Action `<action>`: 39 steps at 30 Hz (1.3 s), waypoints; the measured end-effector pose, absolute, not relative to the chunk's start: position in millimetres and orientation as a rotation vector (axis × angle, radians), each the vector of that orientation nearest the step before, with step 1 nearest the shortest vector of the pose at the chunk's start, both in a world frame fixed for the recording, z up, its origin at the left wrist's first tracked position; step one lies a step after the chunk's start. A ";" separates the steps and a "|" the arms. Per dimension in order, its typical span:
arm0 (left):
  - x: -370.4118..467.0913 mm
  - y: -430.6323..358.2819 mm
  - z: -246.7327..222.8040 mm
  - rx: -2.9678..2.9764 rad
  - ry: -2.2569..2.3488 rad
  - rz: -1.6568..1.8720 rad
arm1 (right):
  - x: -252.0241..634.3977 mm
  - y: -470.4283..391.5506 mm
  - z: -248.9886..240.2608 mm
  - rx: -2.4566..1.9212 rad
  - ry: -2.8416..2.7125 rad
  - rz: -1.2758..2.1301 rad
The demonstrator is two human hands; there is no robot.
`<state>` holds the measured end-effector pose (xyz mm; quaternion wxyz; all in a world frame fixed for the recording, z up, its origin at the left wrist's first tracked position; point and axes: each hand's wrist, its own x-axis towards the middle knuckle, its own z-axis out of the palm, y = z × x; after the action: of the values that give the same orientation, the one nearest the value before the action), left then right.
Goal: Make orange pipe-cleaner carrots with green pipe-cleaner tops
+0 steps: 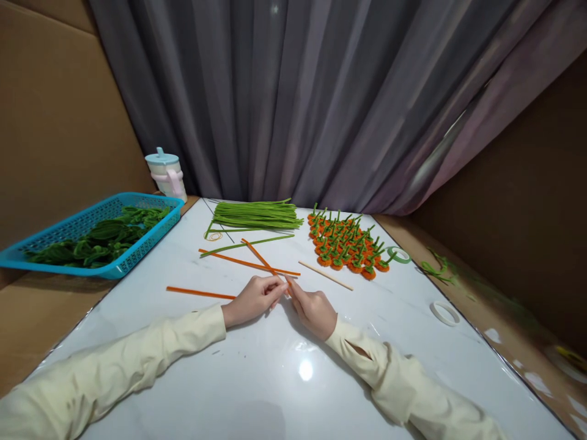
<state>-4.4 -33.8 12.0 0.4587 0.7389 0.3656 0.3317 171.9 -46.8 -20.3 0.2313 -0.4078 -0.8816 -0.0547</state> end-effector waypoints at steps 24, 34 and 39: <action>-4.1 -35.4 13.2 1.819 0.916 0.796 | 162.0 -52.0 -14.0 -1.186 -2.520 -0.673; -5.3 -37.1 13.9 1.873 0.899 0.831 | 162.6 -52.2 -10.1 -1.163 -2.593 -0.773; -3.5 -36.5 15.1 1.751 0.885 0.840 | 164.5 -50.0 -14.4 -1.142 -2.503 -0.730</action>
<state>-3.5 -36.5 15.1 0.4826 0.7185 0.3632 0.3449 164.5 -50.0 -14.4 0.1473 -0.3969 -0.8698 -0.2536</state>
